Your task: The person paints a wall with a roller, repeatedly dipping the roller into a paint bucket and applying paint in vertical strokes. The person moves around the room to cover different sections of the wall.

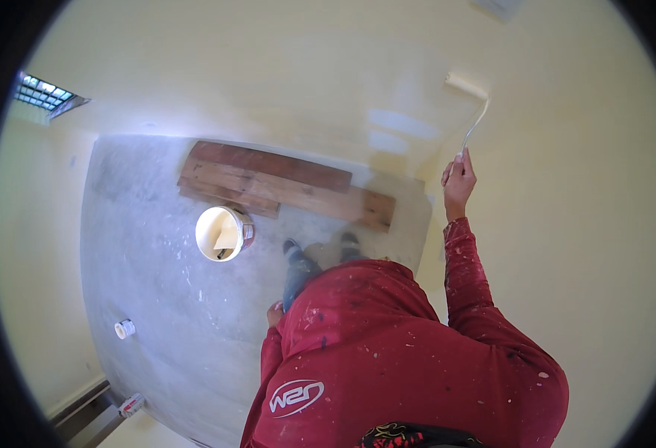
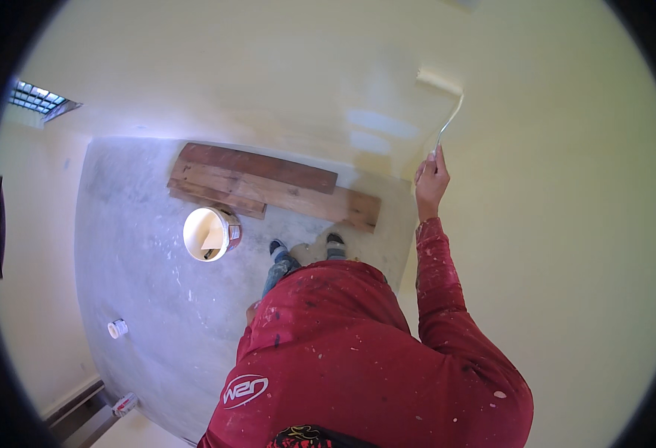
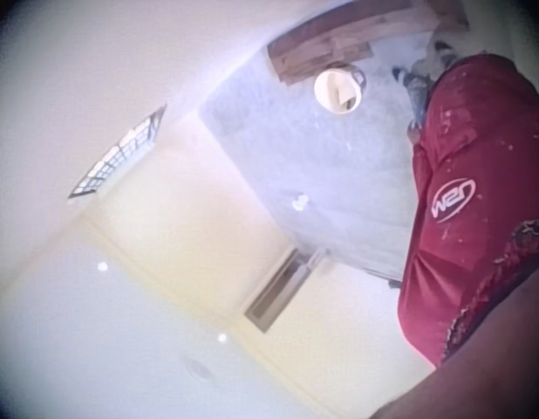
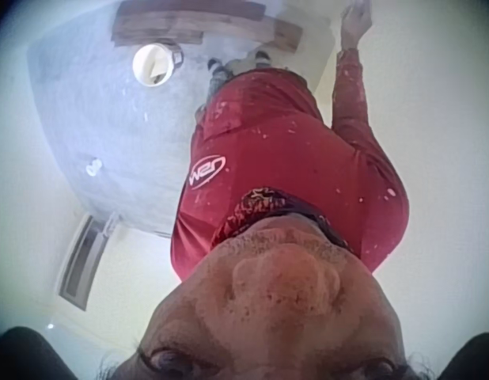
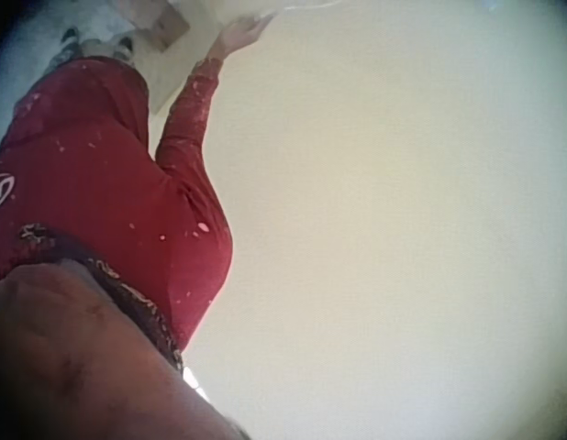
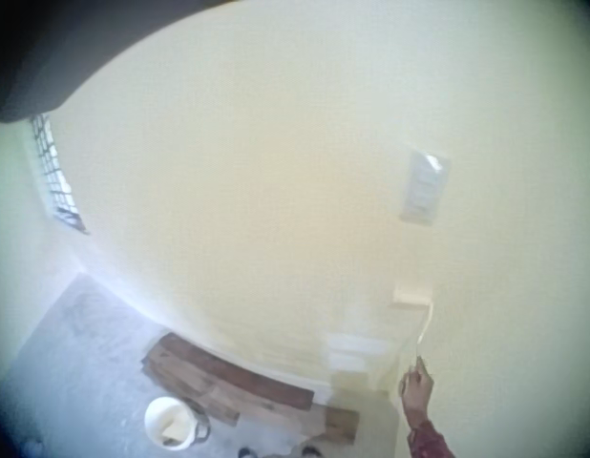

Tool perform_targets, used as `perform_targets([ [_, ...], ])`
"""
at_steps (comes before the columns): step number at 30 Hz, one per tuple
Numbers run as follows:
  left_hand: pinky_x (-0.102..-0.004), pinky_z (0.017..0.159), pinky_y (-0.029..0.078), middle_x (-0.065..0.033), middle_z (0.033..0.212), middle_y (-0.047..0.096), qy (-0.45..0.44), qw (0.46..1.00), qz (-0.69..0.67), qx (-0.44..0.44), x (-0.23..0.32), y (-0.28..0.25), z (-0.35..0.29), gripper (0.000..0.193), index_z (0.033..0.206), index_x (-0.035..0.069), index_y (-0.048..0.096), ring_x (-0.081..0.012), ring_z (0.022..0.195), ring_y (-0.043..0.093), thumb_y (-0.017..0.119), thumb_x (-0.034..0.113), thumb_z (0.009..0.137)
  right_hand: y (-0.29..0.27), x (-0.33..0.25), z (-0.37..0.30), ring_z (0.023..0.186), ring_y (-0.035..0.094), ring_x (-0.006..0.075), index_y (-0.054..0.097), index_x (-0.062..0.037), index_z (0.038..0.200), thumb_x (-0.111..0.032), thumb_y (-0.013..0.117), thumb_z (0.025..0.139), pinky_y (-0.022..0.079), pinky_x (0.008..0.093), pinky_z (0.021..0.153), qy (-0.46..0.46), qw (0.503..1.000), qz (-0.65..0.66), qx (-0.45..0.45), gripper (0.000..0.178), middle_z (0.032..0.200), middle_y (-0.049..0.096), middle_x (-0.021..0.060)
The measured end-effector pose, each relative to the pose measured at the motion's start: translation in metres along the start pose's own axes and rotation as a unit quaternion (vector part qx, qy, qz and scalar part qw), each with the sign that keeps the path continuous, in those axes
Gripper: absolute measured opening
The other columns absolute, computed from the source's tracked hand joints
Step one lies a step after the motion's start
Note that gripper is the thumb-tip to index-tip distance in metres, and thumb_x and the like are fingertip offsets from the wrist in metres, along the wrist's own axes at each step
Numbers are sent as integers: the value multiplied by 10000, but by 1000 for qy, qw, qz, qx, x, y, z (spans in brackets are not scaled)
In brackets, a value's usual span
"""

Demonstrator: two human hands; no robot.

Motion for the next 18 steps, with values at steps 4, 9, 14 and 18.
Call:
perform_targets([
  [4,-402,939,582,-181,1192,786,-28,999,-34,-4,-3,3,-12,337,1248,22,761,-261,1096,749,604,180,995,0,39,-20,599,449,45,524,-28,1567,-187,546,1130,396,237,501,13,999,22,-33,466,742,481,-28],
  [9,-385,898,587,-171,1157,795,-28,999,-16,21,-32,10,-25,339,1257,13,757,-244,1042,753,642,180,985,65,-16,-34,605,456,52,523,-10,1561,-185,551,1126,401,237,507,-46,994,61,-79,470,752,515,-22],
  [14,-379,856,591,-173,1115,803,-48,990,-121,46,-55,9,-12,346,1275,7,748,-254,987,757,674,175,981,98,15,-23,622,446,61,547,5,1538,-171,548,1121,403,235,535,-3,996,51,-67,453,758,518,-25],
  [18,-370,857,590,-167,1094,809,-134,976,-164,59,-35,17,-19,315,1250,16,763,-239,977,756,649,139,983,95,22,-32,631,434,64,552,16,1528,-174,540,1120,406,243,553,-46,996,15,-70,450,757,503,-25],
])
Point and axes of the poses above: each hand's wrist, its own z-axis towards the middle knuckle, its own y-axis out of the palm, x = y × z, the point moved 9 cm from there along z, towards the middle knuckle
